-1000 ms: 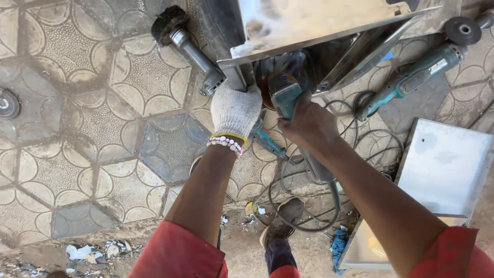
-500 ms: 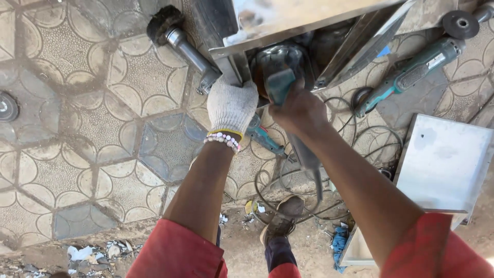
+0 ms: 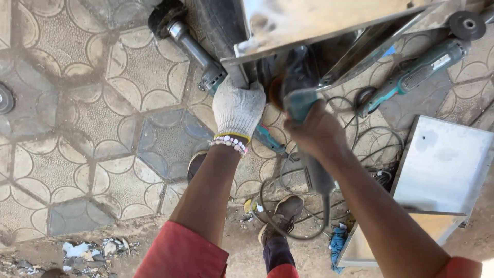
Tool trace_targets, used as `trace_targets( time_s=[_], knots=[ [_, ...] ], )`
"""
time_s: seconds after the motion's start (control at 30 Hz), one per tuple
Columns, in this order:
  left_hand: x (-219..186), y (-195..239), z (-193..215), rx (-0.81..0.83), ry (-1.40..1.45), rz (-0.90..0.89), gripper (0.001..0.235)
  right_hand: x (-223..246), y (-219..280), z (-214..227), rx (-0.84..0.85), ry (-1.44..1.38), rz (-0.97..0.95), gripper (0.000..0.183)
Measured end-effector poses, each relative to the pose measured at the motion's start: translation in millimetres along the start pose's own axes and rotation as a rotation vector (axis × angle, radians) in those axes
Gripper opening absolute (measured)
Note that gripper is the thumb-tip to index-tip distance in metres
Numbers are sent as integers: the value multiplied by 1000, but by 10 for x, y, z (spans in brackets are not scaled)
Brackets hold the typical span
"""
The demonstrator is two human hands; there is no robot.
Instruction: Polishing the interior surfaces and edges of a stainless steel box using a handheld angle grinder.
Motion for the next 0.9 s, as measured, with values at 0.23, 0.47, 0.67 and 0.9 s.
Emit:
trace_targets(
  time_s=[0.23, 0.47, 0.67, 0.9],
  knots=[
    [214, -38, -11, -16, 166, 50, 43, -66, -499, -23, -9, 5, 87, 83],
    [-106, 57, 75, 74, 124, 45, 53, 43, -919, -61, -128, -185, -2, 96],
    [-152, 122, 84, 218, 199, 310, 62, -22, -768, -37, -76, -166, -50, 99],
    [191, -126, -192, 36, -156, 167, 38, -356, -168, -159, 2, -124, -108, 90]
  ],
)
Point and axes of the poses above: each hand's wrist, its own y-axis away from the middle knuckle, its own z-axis out of the back of the hand, x = y × z, the point moved 9 cm from there along -y, towards the middle knuckle, and after that the axes turned 9 degrees about y, right-handed, at the moved point
